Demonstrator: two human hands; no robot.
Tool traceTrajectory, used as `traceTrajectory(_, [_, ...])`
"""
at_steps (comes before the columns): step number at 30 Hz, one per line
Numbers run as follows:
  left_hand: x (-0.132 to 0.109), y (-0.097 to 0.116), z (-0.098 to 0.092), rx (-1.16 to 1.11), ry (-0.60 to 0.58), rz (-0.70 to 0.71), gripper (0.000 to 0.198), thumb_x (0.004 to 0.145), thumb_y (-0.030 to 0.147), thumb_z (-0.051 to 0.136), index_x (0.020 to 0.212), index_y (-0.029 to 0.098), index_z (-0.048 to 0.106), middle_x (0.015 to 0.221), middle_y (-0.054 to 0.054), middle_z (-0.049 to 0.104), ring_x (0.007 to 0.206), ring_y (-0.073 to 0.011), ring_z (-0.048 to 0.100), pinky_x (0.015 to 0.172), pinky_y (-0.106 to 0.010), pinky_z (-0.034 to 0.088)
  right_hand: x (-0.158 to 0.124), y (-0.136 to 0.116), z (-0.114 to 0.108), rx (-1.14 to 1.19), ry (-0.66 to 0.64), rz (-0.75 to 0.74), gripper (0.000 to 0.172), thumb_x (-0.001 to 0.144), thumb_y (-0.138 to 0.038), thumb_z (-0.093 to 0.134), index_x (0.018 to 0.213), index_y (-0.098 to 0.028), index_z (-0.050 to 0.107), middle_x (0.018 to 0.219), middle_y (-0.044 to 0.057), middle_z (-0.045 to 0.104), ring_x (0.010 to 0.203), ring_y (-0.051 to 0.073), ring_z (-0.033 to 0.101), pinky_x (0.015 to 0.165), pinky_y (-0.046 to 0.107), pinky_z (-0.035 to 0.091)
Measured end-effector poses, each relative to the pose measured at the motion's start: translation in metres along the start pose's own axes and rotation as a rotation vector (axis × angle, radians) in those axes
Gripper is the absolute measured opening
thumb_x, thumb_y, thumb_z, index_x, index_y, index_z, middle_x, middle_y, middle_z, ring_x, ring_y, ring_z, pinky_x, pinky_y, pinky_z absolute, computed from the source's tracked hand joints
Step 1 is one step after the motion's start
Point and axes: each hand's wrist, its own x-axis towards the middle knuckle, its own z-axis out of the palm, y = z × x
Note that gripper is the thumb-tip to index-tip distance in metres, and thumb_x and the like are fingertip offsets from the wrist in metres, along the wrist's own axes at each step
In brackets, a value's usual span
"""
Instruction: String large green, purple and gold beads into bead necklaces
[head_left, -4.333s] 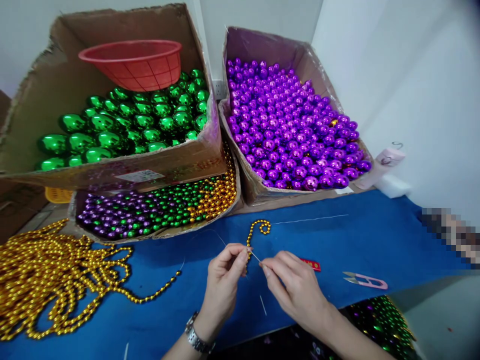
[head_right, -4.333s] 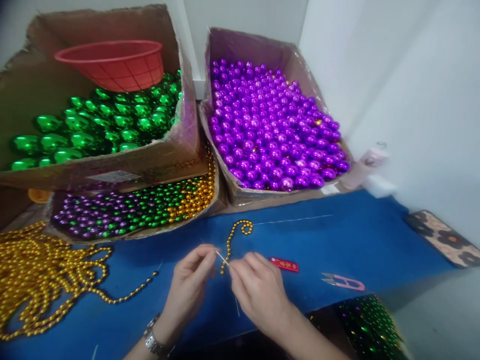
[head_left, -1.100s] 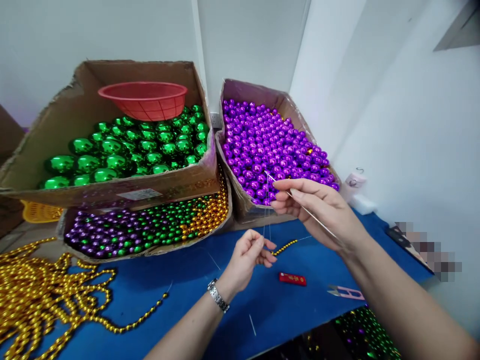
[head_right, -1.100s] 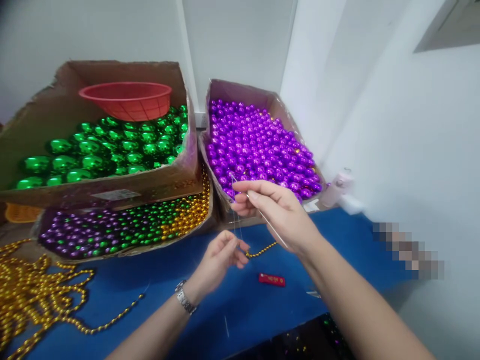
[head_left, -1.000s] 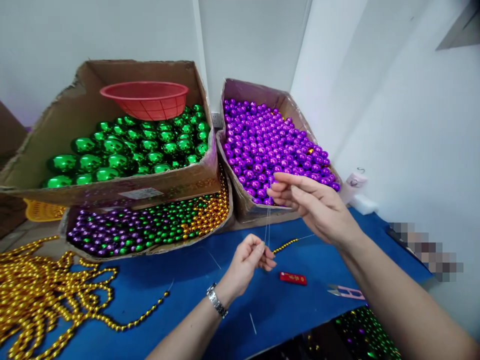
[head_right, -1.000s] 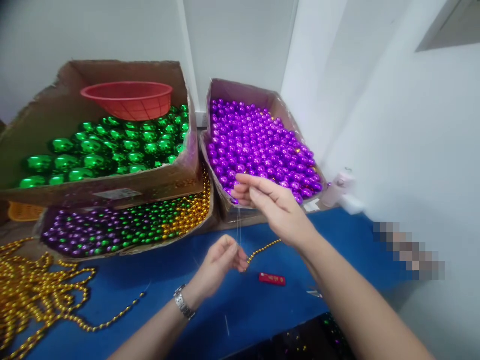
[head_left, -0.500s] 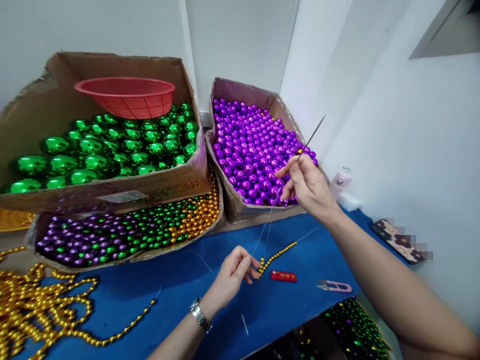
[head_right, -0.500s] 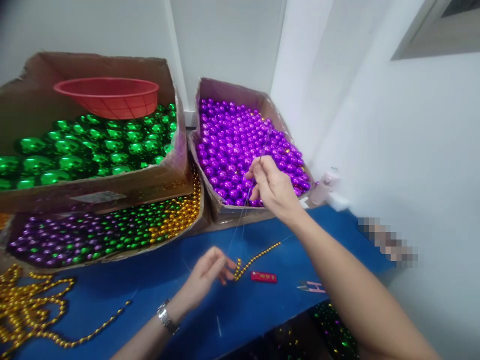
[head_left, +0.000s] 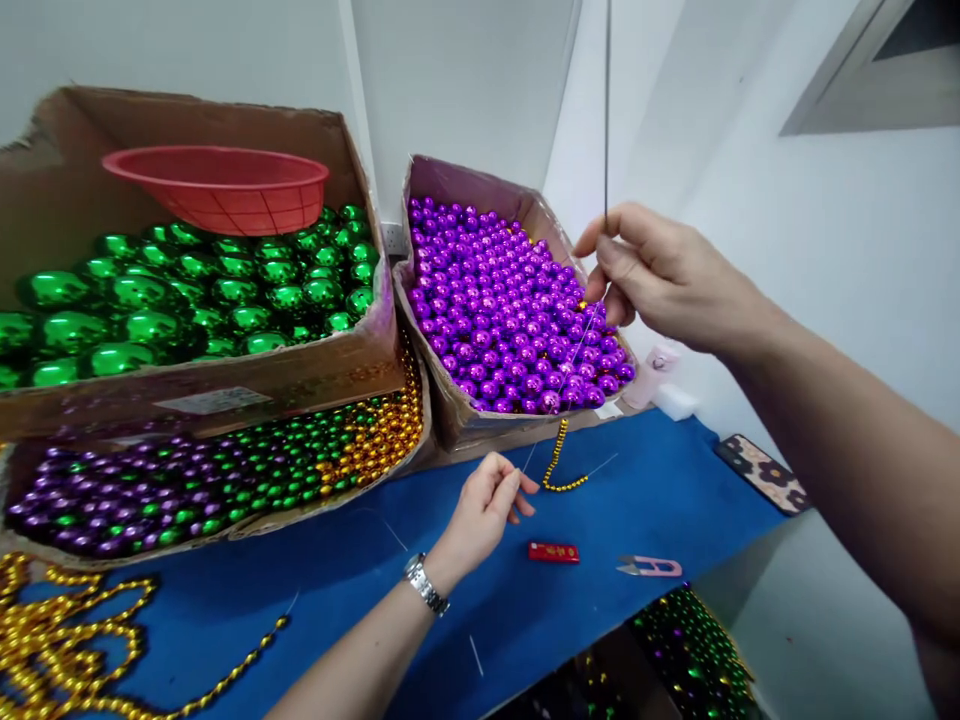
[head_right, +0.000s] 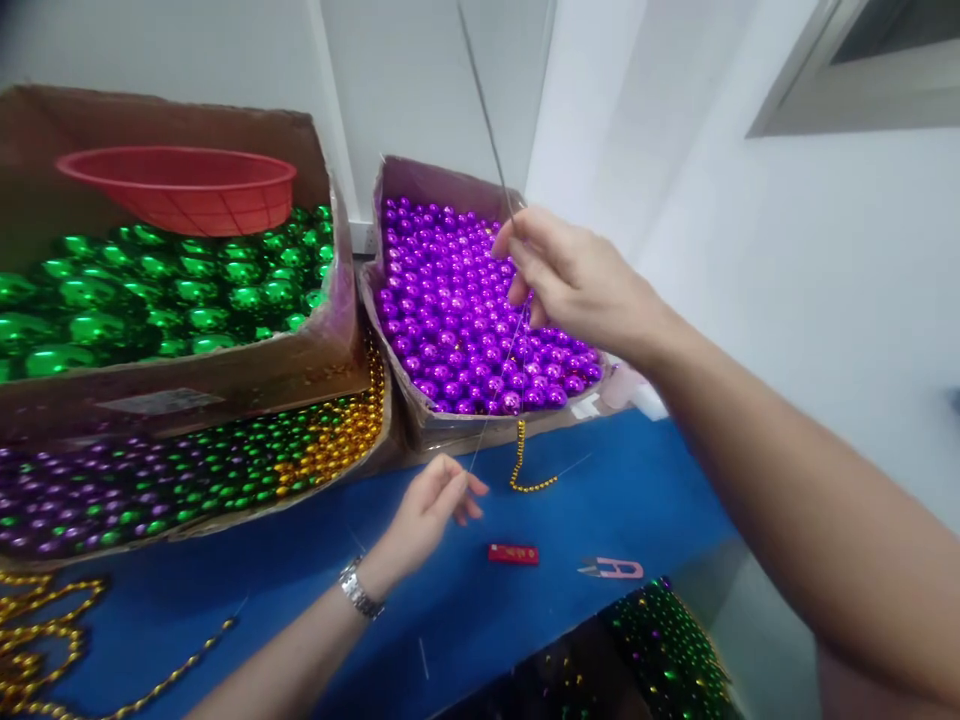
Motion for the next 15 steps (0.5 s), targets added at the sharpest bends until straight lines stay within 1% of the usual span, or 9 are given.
traceTrajectory(2, [0.003, 0.006, 0.004, -0.010, -0.001, 0.014, 0.022, 0.091, 0.039, 0.046, 0.082, 0.018, 0.045, 0.087, -0.005, 0.067, 0.065, -0.0127, 0.063, 0.055, -0.024, 0.045, 0.008, -0.008, -0.005, -0.059, 0.032, -0.027, 0.025, 0.098, -0.030, 0.042, 0.108, -0.014, 0.057, 0.064, -0.007, 0.057, 0.049, -0.001, 0.055, 0.048, 0.011, 0.037])
traceTrajectory(5, [0.006, 0.020, 0.006, -0.017, 0.017, 0.034, 0.022, 0.090, 0.038, 0.046, 0.083, 0.018, 0.046, 0.084, -0.005, 0.067, 0.064, -0.0128, 0.063, 0.056, -0.024, 0.046, 0.021, -0.028, -0.005, -0.094, 0.062, -0.123, 0.032, 0.098, -0.035, 0.035, 0.110, -0.015, 0.057, 0.058, -0.008, 0.055, 0.044, -0.001, 0.053, 0.047, 0.012, 0.034])
traceTrajectory(7, [0.007, 0.029, 0.006, -0.014, 0.031, 0.053, 0.021, 0.090, 0.037, 0.047, 0.083, 0.018, 0.047, 0.080, -0.004, 0.067, 0.062, -0.0127, 0.062, 0.056, -0.024, 0.046, 0.029, -0.045, -0.001, -0.122, 0.083, -0.176, 0.033, 0.097, -0.036, 0.035, 0.108, -0.016, 0.059, 0.057, -0.009, 0.052, 0.045, 0.001, 0.055, 0.047, 0.012, 0.032])
traceTrajectory(9, [0.005, 0.032, 0.003, -0.002, 0.042, 0.059, 0.021, 0.090, 0.037, 0.047, 0.083, 0.018, 0.047, 0.077, -0.004, 0.067, 0.061, -0.0126, 0.061, 0.056, -0.024, 0.046, 0.034, -0.059, 0.007, -0.147, 0.090, -0.207, 0.033, 0.097, -0.033, 0.033, 0.106, -0.015, 0.059, 0.057, -0.009, 0.049, 0.050, 0.003, 0.059, 0.050, 0.013, 0.031])
traceTrajectory(12, [-0.003, 0.024, -0.005, 0.031, 0.062, 0.029, 0.022, 0.090, 0.038, 0.046, 0.081, 0.018, 0.046, 0.080, -0.004, 0.066, 0.062, -0.0128, 0.062, 0.055, -0.024, 0.046, 0.035, -0.069, 0.025, -0.116, 0.026, -0.235, 0.030, 0.099, -0.033, 0.034, 0.104, -0.015, 0.057, 0.059, -0.010, 0.049, 0.051, 0.003, 0.060, 0.050, 0.012, 0.033])
traceTrajectory(15, [-0.018, 0.002, -0.016, 0.095, 0.073, -0.030, 0.023, 0.092, 0.039, 0.042, 0.081, 0.019, 0.044, 0.084, -0.005, 0.066, 0.064, -0.0134, 0.063, 0.054, -0.024, 0.046, 0.029, -0.065, 0.048, -0.074, -0.046, -0.239, 0.030, 0.100, -0.038, 0.033, 0.102, -0.017, 0.055, 0.055, -0.010, 0.048, 0.043, 0.001, 0.053, 0.046, 0.011, 0.034])
